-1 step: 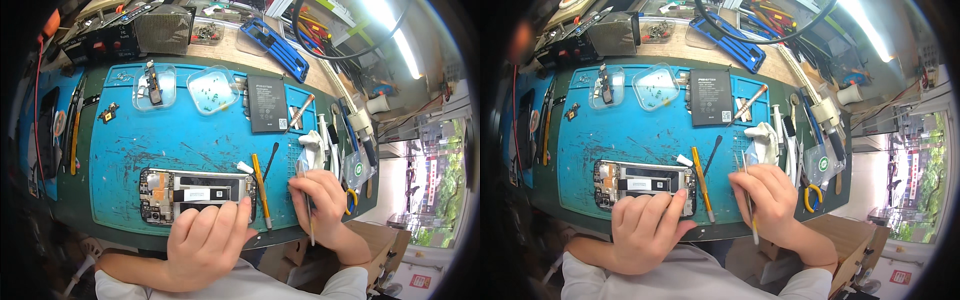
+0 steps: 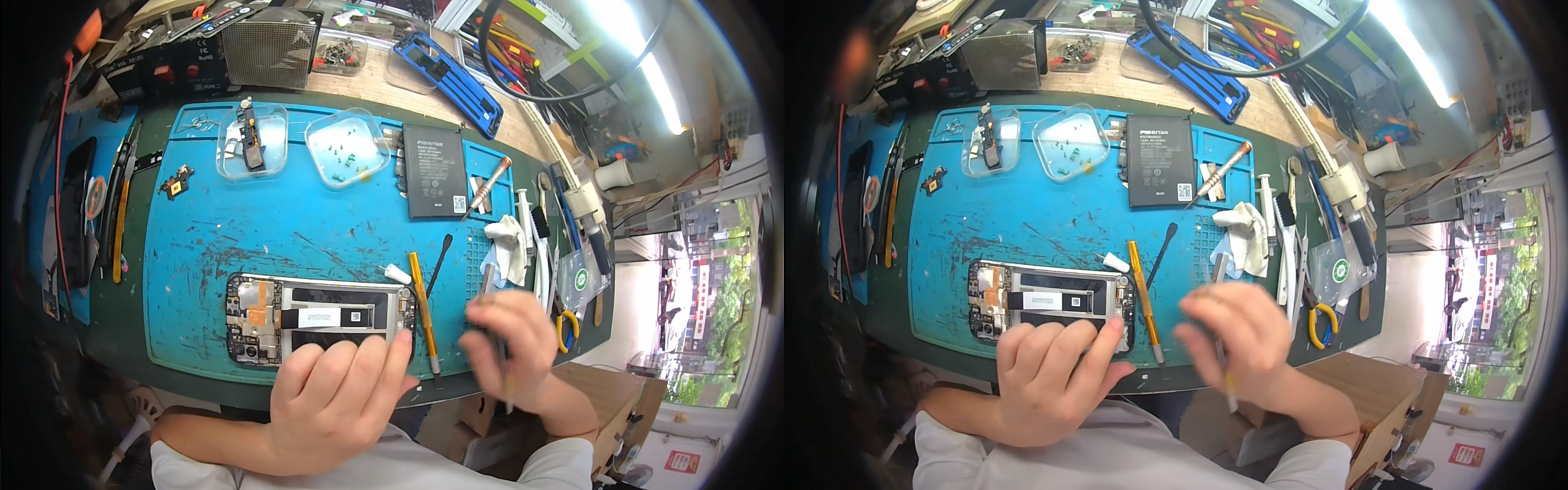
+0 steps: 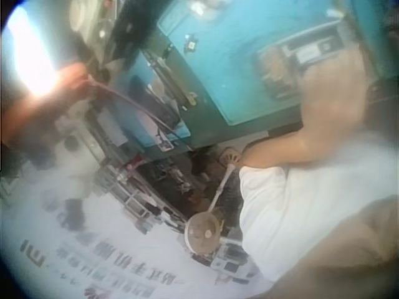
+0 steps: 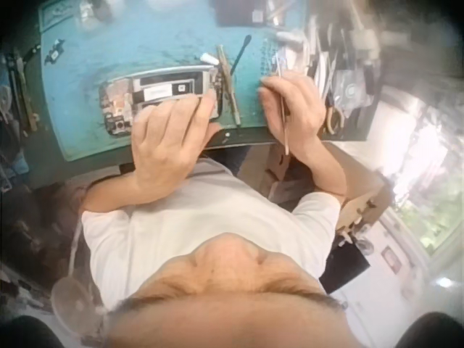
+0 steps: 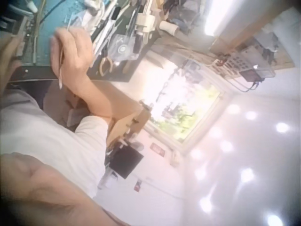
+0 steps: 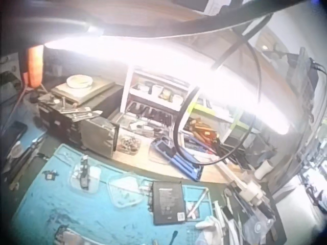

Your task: The person uses tweezers and a hot air gun to remove and reposition small components on a disassembled smartphone motherboard. They handle the device and tools with both hands, applying heat to specific areas and manipulating tiny parts on the circuit board.

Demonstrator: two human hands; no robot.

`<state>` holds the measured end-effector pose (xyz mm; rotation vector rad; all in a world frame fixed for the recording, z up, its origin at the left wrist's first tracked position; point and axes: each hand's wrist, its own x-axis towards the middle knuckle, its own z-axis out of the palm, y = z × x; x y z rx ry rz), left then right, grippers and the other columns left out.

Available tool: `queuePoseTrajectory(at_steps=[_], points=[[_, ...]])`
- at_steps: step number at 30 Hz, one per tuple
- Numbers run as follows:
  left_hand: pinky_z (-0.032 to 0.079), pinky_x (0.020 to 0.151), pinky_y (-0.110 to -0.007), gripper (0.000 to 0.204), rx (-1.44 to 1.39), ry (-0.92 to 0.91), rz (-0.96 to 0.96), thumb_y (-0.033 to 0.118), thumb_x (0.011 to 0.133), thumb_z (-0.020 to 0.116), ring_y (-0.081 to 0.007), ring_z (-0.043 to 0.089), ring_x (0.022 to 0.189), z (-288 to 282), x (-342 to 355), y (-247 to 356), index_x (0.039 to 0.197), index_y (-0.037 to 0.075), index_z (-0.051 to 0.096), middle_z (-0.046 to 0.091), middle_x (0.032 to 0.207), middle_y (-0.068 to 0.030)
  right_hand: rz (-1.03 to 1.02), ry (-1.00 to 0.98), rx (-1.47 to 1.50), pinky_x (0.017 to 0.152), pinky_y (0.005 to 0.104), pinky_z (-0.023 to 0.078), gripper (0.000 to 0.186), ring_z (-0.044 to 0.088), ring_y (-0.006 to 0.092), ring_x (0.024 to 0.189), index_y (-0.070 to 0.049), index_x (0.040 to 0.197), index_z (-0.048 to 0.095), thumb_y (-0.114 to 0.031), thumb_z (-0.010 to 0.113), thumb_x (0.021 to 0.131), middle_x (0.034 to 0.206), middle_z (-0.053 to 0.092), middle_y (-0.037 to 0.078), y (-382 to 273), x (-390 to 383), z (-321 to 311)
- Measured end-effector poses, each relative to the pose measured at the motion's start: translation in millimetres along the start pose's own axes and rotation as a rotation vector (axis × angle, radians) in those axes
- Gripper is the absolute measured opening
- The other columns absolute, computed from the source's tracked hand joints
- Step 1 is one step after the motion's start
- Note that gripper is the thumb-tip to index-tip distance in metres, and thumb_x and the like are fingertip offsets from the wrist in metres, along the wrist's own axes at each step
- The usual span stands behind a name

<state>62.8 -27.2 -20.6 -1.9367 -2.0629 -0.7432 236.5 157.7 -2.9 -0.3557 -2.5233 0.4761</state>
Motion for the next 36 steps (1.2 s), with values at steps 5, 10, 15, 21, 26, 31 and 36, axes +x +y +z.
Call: queuePoseTrajectory(at_steps=[5, 10, 15, 21, 26, 31, 36], points=[[0.042, 0.076, -0.039, 0.047, -0.021, 0.035, 0.008, 0.041, 0.094, 0.074, -0.0193, 0.058, 0.086, 2, 2, -5, 0.124, 0.005, 0.076, 0.063, 0.105, -0.0023, 0.208, -0.007, 0.016, 0.066, 0.0367, 0.056, 0.036, 0.068, 0.0290, 0.076, -0.002, 0.112, 0.070, -0.001, 0.085, 0.079, 0.104, 0.069, 0.015, -23, -6, 13], [0.041, 0.066, -0.036, 0.052, -0.088, -0.035, -0.059, 0.039, 0.094, 0.073, -0.0187, 0.053, 0.076, 9, 2, 8, 0.129, 0.000, 0.073, 0.058, 0.094, -0.0034, 0.048, -0.007, 0.007, 0.065, 0.0306, 0.055, 0.030, 0.068, 0.0241, 0.074, 0.001, 0.114, 0.070, 0.011, 0.075, 0.085, 0.099, 0.071, 0.015, -5, 10, -9], [0.040, 0.063, -0.034, 0.051, 0.000, -0.106, -0.070, 0.035, 0.098, 0.069, -0.0187, 0.050, 0.073, 8, 11, 17, 0.131, -0.003, 0.072, 0.054, 0.089, -0.0037, 0.250, 0.104, 0.375, 0.066, 0.0313, 0.055, 0.035, 0.069, 0.0214, 0.073, 0.005, 0.119, 0.070, 0.011, 0.077, 0.086, 0.097, 0.073, 0.012, -10, 15, 0], [0.040, 0.062, -0.032, 0.042, 0.110, -0.081, -0.013, 0.029, 0.101, 0.065, -0.0175, 0.050, 0.071, 12, 10, 19, 0.127, -0.003, 0.075, 0.056, 0.087, -0.0037, 0.243, -0.128, 0.516, 0.071, 0.0282, 0.052, 0.031, 0.066, 0.0174, 0.086, -0.005, 0.115, 0.082, 0.008, 0.082, 0.087, 0.099, 0.069, 0.010, -3, 53, -3], [0.041, 0.062, -0.031, 0.040, 0.108, -0.103, -0.007, 0.028, 0.103, 0.064, -0.0171, 0.050, 0.072, 11, 10, 17, 0.125, -0.002, 0.076, 0.059, 0.090, -0.0042, 0.160, -0.135, 0.449, 0.078, 0.0306, 0.057, 0.031, 0.070, 0.0218, 0.091, -0.003, 0.117, 0.079, 0.003, 0.084, 0.087, 0.105, 0.071, 0.011, 3, 48, 1], [0.041, 0.062, -0.031, 0.037, 0.153, -0.056, 0.044, 0.028, 0.101, 0.065, -0.0163, 0.052, 0.072, 12, 9, 14, 0.120, -0.001, 0.078, 0.060, 0.090, -0.0036, 0.213, -0.203, 0.523, 0.085, 0.0347, 0.061, 0.029, 0.074, 0.0278, 0.103, 0.000, 0.116, 0.074, 0.004, 0.082, 0.088, 0.117, 0.073, 0.017, -4, 43, 4], [0.041, 0.061, -0.032, 0.035, -0.065, -0.061, 0.016, 0.028, 0.096, 0.071, -0.0157, 0.054, 0.072, 7, 3, 8, 0.116, 0.001, 0.078, 0.060, 0.089, -0.0025, 0.239, -0.238, 0.571, 0.085, 0.0360, 0.059, 0.025, 0.072, 0.0279, 0.106, -0.001, 0.113, 0.074, 0.007, 0.079, 0.090, 0.115, 0.073, 0.017, -2, 47, 1]])
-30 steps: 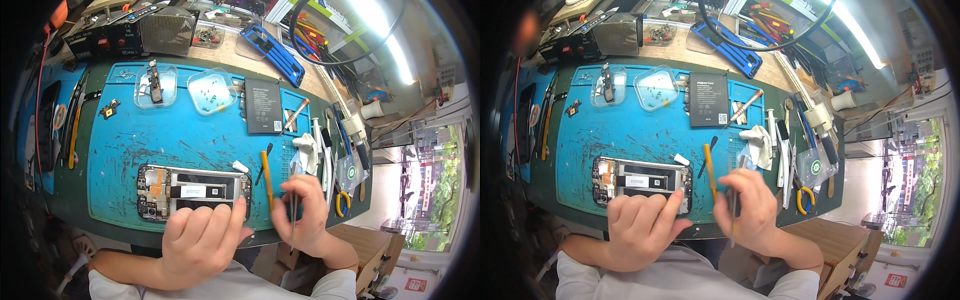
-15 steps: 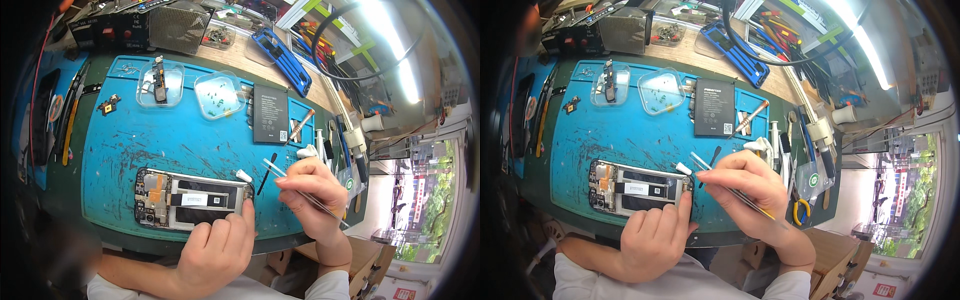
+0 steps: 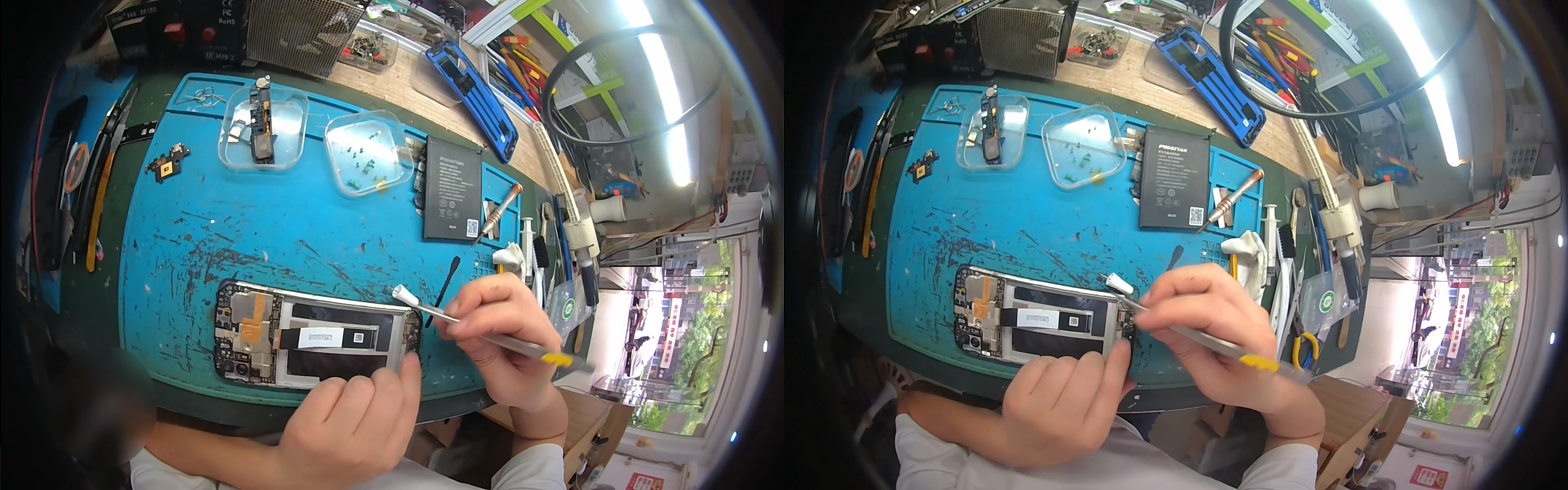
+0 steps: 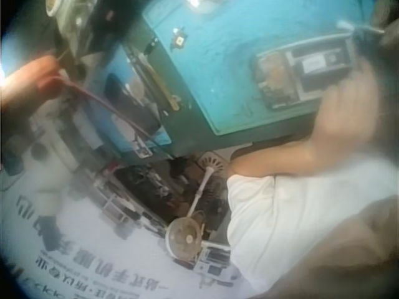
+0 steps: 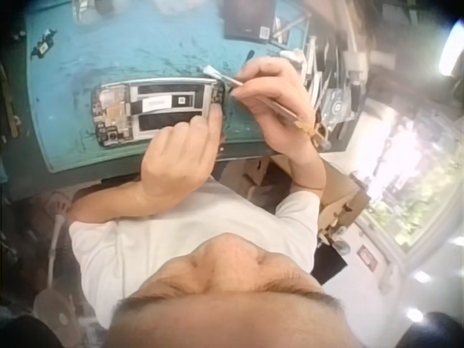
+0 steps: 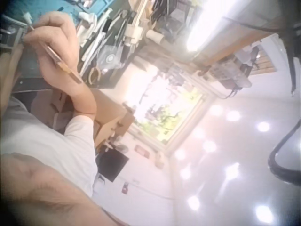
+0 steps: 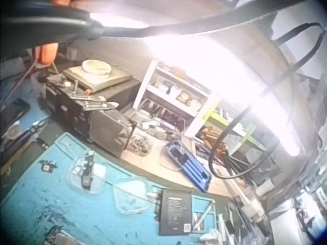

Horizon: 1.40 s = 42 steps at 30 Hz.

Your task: The person uses tweezers and a hot air gun to remove and reposition small components on a disassembled smartphone motherboard. They handle the device and tools with both hands, applying heat to specific areas and manipulating tiny parts on the circuit board.

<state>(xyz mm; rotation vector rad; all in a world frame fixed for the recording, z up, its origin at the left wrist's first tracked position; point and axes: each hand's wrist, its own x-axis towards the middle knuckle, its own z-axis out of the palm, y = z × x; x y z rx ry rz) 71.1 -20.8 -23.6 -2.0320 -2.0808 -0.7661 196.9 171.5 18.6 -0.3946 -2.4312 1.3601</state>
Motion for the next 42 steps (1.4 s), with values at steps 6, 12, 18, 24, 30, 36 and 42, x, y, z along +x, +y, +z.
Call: queuePoseTrajectory(at_steps=[6, 12, 18, 24, 30, 36, 42], points=[[0.049, 0.086, -0.042, 0.051, -0.151, -0.044, -0.064, 0.034, 0.088, 0.077, -0.0276, 0.064, 0.104, -38, 5, -23, 0.127, 0.001, 0.073, 0.068, 0.123, -0.0111, -0.104, 0.018, -0.206, 0.083, 0.0371, 0.058, 0.026, 0.072, 0.0298, 0.100, 0.002, 0.115, 0.071, 0.006, 0.078, 0.090, 0.109, 0.074, 0.018, -11, 10, -4], [0.046, 0.109, -0.047, 0.086, -0.112, -0.423, 0.040, 0.029, 0.068, 0.090, -0.0334, 0.059, 0.127, -61, 37, -66, 0.140, -0.007, 0.059, 0.062, 0.136, -0.0165, -0.183, 0.215, -0.244, 0.080, 0.0373, 0.056, 0.019, 0.069, 0.0276, 0.093, 0.001, 0.115, 0.071, 0.003, 0.073, 0.096, 0.109, 0.071, 0.017, 4, 2, -9], [0.049, 0.099, -0.036, 0.068, 0.197, -0.635, 0.328, 0.019, 0.076, 0.082, -0.0262, 0.060, 0.112, -73, 61, -63, 0.134, -0.010, 0.061, 0.062, 0.114, -0.0120, -0.162, 0.294, -0.277, 0.069, 0.0249, 0.052, 0.015, 0.064, 0.0137, 0.083, -0.001, 0.113, 0.075, -0.001, 0.075, 0.098, 0.098, 0.068, 0.009, -8, -9, -7], [0.049, 0.101, -0.035, 0.049, 0.382, -0.682, 0.609, 0.015, 0.083, 0.071, -0.0224, 0.059, 0.114, -86, 59, -59, 0.127, -0.005, 0.065, 0.060, 0.115, -0.0083, -0.143, 0.380, -0.216, 0.069, 0.0254, 0.054, 0.015, 0.066, 0.0140, 0.082, -0.001, 0.114, 0.075, -0.003, 0.075, 0.099, 0.101, 0.069, 0.009, -9, -27, -3], [0.045, 0.119, -0.036, 0.045, 0.498, -0.666, 0.759, 0.015, 0.090, 0.067, -0.0199, 0.058, 0.131, -96, 35, -67, 0.133, 0.001, 0.063, 0.062, 0.127, -0.0053, -0.130, 0.361, -0.203, 0.072, 0.0258, 0.054, 0.016, 0.066, 0.0141, 0.085, -0.001, 0.113, 0.075, 0.002, 0.073, 0.098, 0.100, 0.069, 0.009, -15, -38, 5], [0.047, 0.121, -0.043, 0.044, 0.232, -0.437, 0.553, 0.012, 0.091, 0.068, -0.0211, 0.061, 0.136, -89, 1, -88, 0.134, 0.002, 0.064, 0.064, 0.142, -0.0073, -0.169, 0.234, -0.057, 0.076, 0.0281, 0.055, 0.019, 0.067, 0.0168, 0.086, 0.000, 0.114, 0.075, 0.005, 0.073, 0.095, 0.101, 0.070, 0.010, -18, -39, 25], [0.058, 0.097, -0.042, 0.039, -0.150, 0.002, 0.291, 0.021, 0.081, 0.084, -0.0246, 0.071, 0.106, -73, -53, -82, 0.118, 0.009, 0.075, 0.074, 0.120, -0.0064, -0.195, 0.169, 0.066, 0.071, 0.0296, 0.056, 0.016, 0.070, 0.0193, 0.085, 0.002, 0.110, 0.075, 0.002, 0.074, 0.095, 0.101, 0.072, 0.012, -5, -33, 54]])
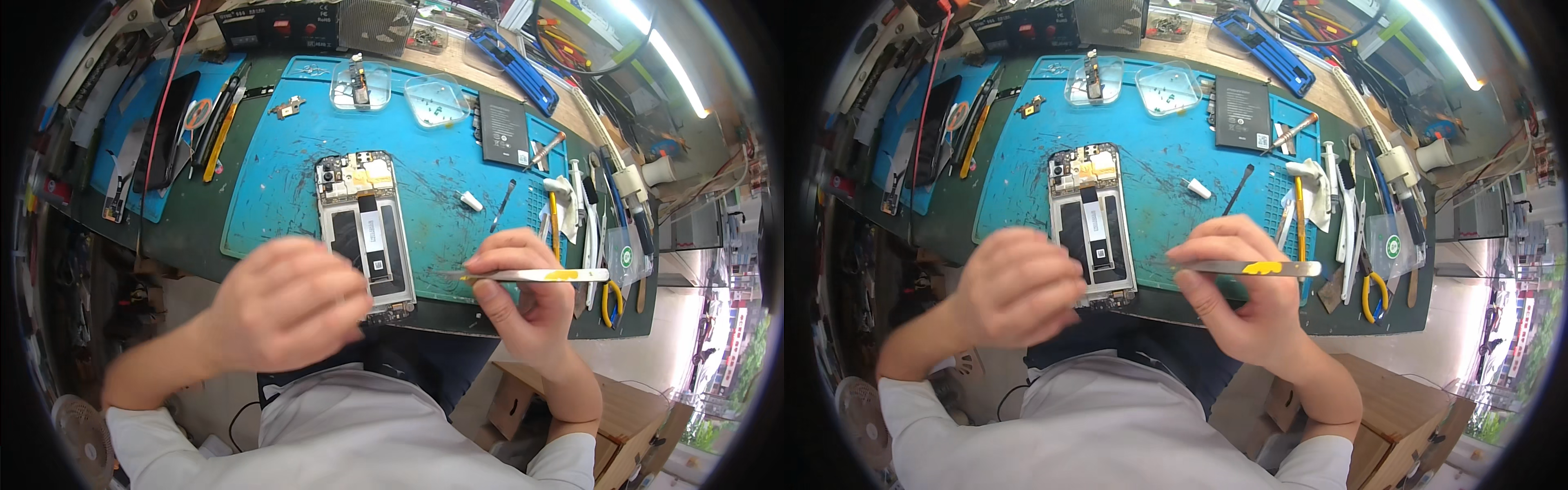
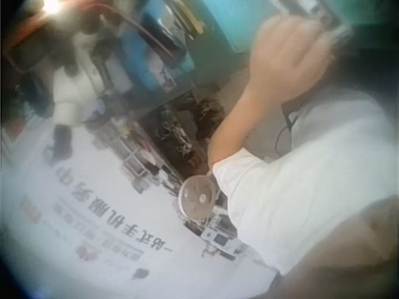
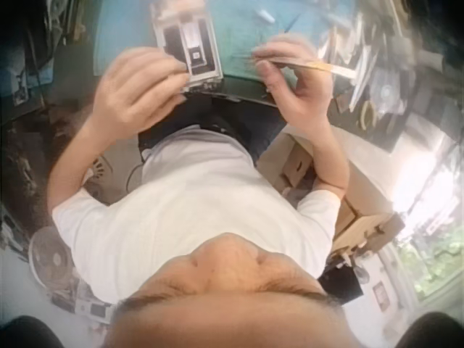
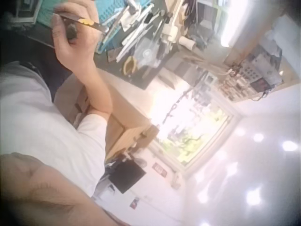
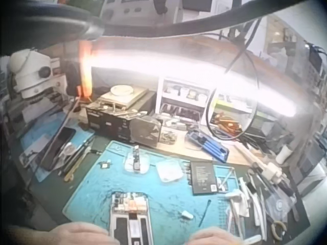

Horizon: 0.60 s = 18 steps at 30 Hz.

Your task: The person uses tweezers and a hot air gun to remove and reposition small components on a disassembled smartphone motherboard. They handle the device and tools with both hands, applying heat to specific areas and manipulating tiny parts on the circuit board.

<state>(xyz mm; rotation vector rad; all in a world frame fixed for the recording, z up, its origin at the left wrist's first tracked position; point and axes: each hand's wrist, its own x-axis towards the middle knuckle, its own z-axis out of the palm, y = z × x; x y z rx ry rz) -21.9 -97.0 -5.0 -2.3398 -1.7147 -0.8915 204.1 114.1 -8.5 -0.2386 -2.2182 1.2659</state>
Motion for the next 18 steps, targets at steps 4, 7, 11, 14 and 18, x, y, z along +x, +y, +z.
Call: queuePoseTrajectory(at_steps=[4, 7, 11, 14, 18], points=[[0.056, 0.093, -0.040, 0.033, 0.117, 0.157, -0.069, 0.022, 0.083, 0.085, -0.0224, 0.067, 0.106, 44, -28, 25, 0.115, 0.017, 0.078, 0.072, 0.117, -0.0030, 0.069, -0.004, 0.066, 0.065, 0.0299, 0.055, 0.010, 0.072, 0.0208, 0.073, 0.002, 0.103, 0.074, 0.001, 0.075, 0.093, 0.094, 0.076, 0.014, -6, -7, 22], [0.054, 0.096, -0.036, 0.029, 0.193, 0.285, -0.170, 0.017, 0.086, 0.080, -0.0179, 0.063, 0.109, 66, -29, 35, 0.112, 0.029, 0.080, 0.068, 0.115, 0.0027, 0.085, 0.009, 0.065, 0.059, 0.0302, 0.053, 0.008, 0.071, 0.0211, 0.068, 0.003, 0.098, 0.073, 0.002, 0.075, 0.090, 0.088, 0.076, 0.013, -4, -11, 31], [0.052, 0.092, -0.043, 0.038, 0.182, 0.299, -0.163, 0.017, 0.076, 0.085, -0.0231, 0.062, 0.105, 71, -28, 37, 0.113, 0.025, 0.081, 0.064, 0.109, -0.0008, 0.102, -0.118, 0.040, 0.069, 0.0314, 0.058, 0.010, 0.073, 0.0216, 0.079, 0.005, 0.106, 0.066, 0.001, 0.066, 0.097, 0.095, 0.074, 0.016, -6, -6, 27], [0.052, 0.097, -0.036, 0.028, 0.202, 0.279, -0.208, 0.019, 0.083, 0.083, -0.0162, 0.060, 0.110, 70, -29, 36, 0.108, 0.031, 0.080, 0.064, 0.111, 0.0053, 0.163, -0.053, 0.070, 0.062, 0.0312, 0.055, 0.008, 0.071, 0.0215, 0.072, 0.004, 0.100, 0.069, 0.001, 0.072, 0.092, 0.089, 0.074, 0.014, -6, -6, 33], [0.050, 0.096, -0.034, 0.028, 0.213, 0.270, -0.205, 0.020, 0.083, 0.084, -0.0152, 0.059, 0.110, 69, -29, 35, 0.107, 0.032, 0.080, 0.062, 0.110, 0.0063, 0.171, -0.029, 0.095, 0.056, 0.0308, 0.053, 0.008, 0.070, 0.0217, 0.064, 0.003, 0.094, 0.073, 0.002, 0.078, 0.087, 0.084, 0.075, 0.012, -6, -4, 35]])
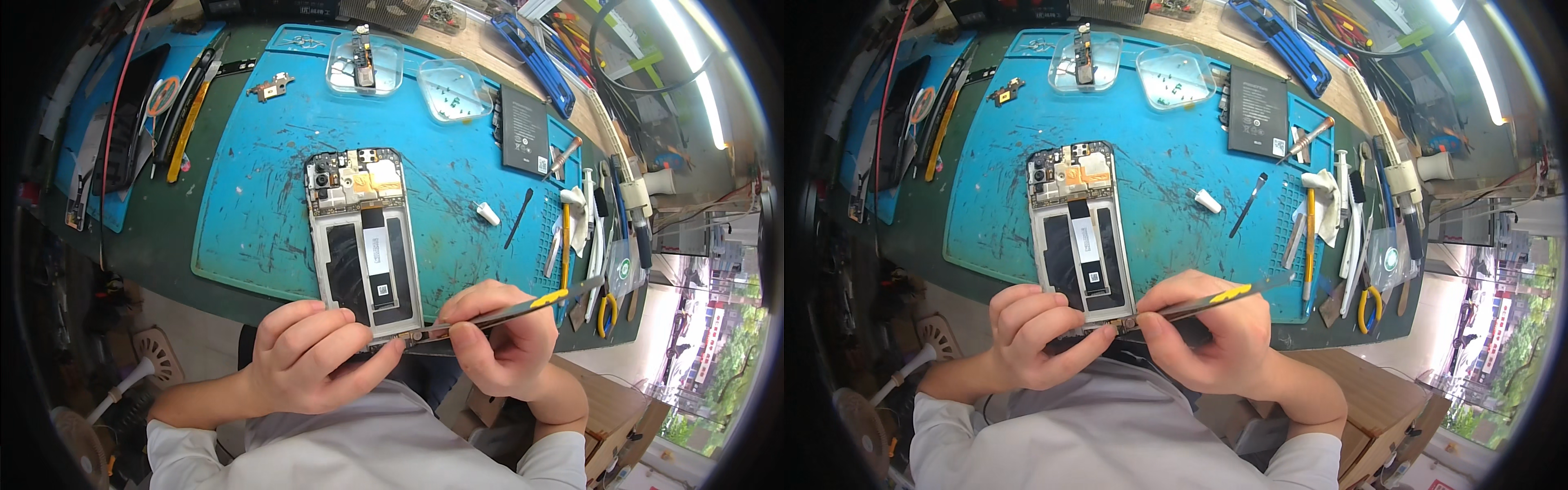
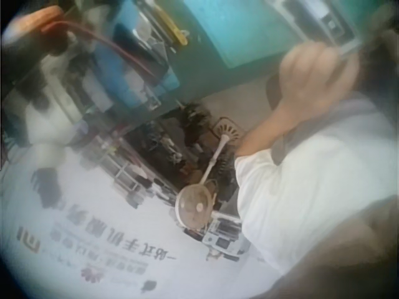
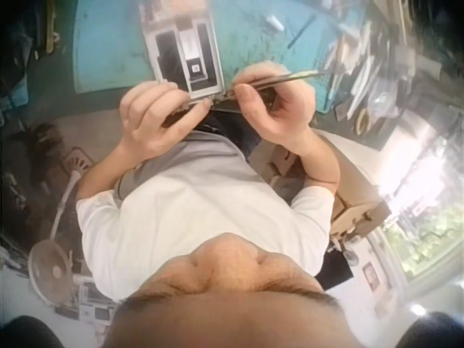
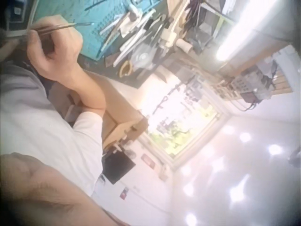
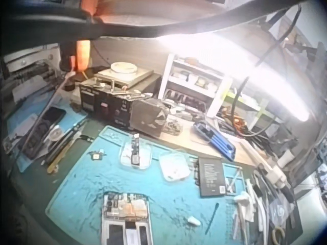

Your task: The person uses tweezers and a hot air gun to remove and reposition small components on a disassembled smartphone motherboard. They handle the device and tools with both hands, applying heat to specific areas and manipulating tiny parts on the circuit board.

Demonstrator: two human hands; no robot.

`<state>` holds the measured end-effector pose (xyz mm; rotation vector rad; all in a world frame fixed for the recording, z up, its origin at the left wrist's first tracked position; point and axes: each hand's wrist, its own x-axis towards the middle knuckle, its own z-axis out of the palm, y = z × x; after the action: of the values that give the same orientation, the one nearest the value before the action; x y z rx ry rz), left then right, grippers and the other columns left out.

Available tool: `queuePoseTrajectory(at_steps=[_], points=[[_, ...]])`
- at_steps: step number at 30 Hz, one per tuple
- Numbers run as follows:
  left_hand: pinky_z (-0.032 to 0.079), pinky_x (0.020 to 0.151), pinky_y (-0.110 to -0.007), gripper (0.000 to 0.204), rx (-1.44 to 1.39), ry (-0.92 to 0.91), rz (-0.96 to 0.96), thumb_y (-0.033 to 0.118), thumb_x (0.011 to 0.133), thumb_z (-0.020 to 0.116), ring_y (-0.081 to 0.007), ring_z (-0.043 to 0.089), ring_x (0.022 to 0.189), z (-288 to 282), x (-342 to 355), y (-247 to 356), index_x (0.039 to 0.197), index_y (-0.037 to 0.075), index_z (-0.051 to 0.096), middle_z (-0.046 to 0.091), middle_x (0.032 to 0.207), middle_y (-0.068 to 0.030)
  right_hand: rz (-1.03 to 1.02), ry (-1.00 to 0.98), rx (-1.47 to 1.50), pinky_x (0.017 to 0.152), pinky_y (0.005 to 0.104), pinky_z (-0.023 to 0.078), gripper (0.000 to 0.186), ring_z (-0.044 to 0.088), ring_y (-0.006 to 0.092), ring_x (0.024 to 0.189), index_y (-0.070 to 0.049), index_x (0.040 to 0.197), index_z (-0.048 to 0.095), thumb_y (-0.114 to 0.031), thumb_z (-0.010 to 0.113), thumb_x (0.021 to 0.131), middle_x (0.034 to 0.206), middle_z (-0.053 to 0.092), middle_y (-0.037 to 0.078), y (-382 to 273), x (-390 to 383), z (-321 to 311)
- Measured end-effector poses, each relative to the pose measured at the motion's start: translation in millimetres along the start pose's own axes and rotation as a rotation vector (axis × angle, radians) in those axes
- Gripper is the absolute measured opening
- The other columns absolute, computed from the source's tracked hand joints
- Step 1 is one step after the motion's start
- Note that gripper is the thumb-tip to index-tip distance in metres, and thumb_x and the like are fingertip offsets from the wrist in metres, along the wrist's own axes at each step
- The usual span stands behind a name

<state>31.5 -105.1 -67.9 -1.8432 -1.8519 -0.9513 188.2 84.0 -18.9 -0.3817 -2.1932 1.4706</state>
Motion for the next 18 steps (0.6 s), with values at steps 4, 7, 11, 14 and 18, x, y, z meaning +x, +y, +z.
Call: queuePoseTrajectory(at_steps=[4, 7, 11, 14, 18], points=[[0.050, 0.096, -0.033, 0.027, 0.009, -0.003, 0.010, 0.022, 0.084, 0.082, -0.0146, 0.059, 0.110, 0.3, -1.4, -1.2, 0.107, 0.033, 0.079, 0.061, 0.109, 0.0072, -0.035, -0.020, -0.016, 0.057, 0.0309, 0.055, 0.009, 0.071, 0.0218, 0.065, 0.003, 0.094, 0.073, 0.001, 0.079, 0.087, 0.084, 0.075, 0.011, 0.1, 1.4, 1.1], [0.050, 0.097, -0.033, 0.025, 0.024, 0.009, 0.012, 0.023, 0.085, 0.081, -0.0137, 0.059, 0.111, 2.6, -2.1, -0.5, 0.108, 0.034, 0.079, 0.060, 0.108, 0.0079, -0.023, -0.031, -0.020, 0.057, 0.0309, 0.055, 0.009, 0.071, 0.0218, 0.065, 0.003, 0.093, 0.074, 0.001, 0.080, 0.086, 0.083, 0.075, 0.011, -0.5, 2.1, 0.8], [0.050, 0.099, -0.032, 0.023, 0.038, 0.015, 0.013, 0.024, 0.086, 0.080, -0.0124, 0.059, 0.112, 3.3, -2.6, 0.2, 0.107, 0.034, 0.078, 0.060, 0.108, 0.0086, -0.029, -0.040, -0.027, 0.056, 0.0307, 0.055, 0.009, 0.071, 0.0216, 0.064, 0.003, 0.091, 0.074, 0.001, 0.081, 0.085, 0.082, 0.075, 0.010, -2.1, 5.1, 1.5], [0.048, 0.100, -0.040, 0.032, 0.017, 0.016, 0.041, 0.023, 0.080, 0.085, -0.0174, 0.059, 0.102, 6.0, -6.1, -0.2, 0.110, 0.033, 0.078, 0.058, 0.104, 0.0053, -0.040, -0.042, -0.040, 0.056, 0.0307, 0.055, 0.010, 0.071, 0.0215, 0.064, 0.003, 0.091, 0.075, 0.001, 0.082, 0.084, 0.081, 0.075, 0.010, -1.3, 5.6, 1.5], [0.048, 0.100, -0.040, 0.031, 0.025, 0.017, 0.045, 0.024, 0.081, 0.085, -0.0169, 0.058, 0.102, 6.0, -6.7, -0.7, 0.109, 0.034, 0.078, 0.058, 0.103, 0.0058, -0.051, -0.055, -0.056, 0.056, 0.0305, 0.055, 0.010, 0.071, 0.0214, 0.063, 0.002, 0.091, 0.075, 0.001, 0.082, 0.083, 0.080, 0.075, 0.010, -2.1, 7.3, 1.1]])
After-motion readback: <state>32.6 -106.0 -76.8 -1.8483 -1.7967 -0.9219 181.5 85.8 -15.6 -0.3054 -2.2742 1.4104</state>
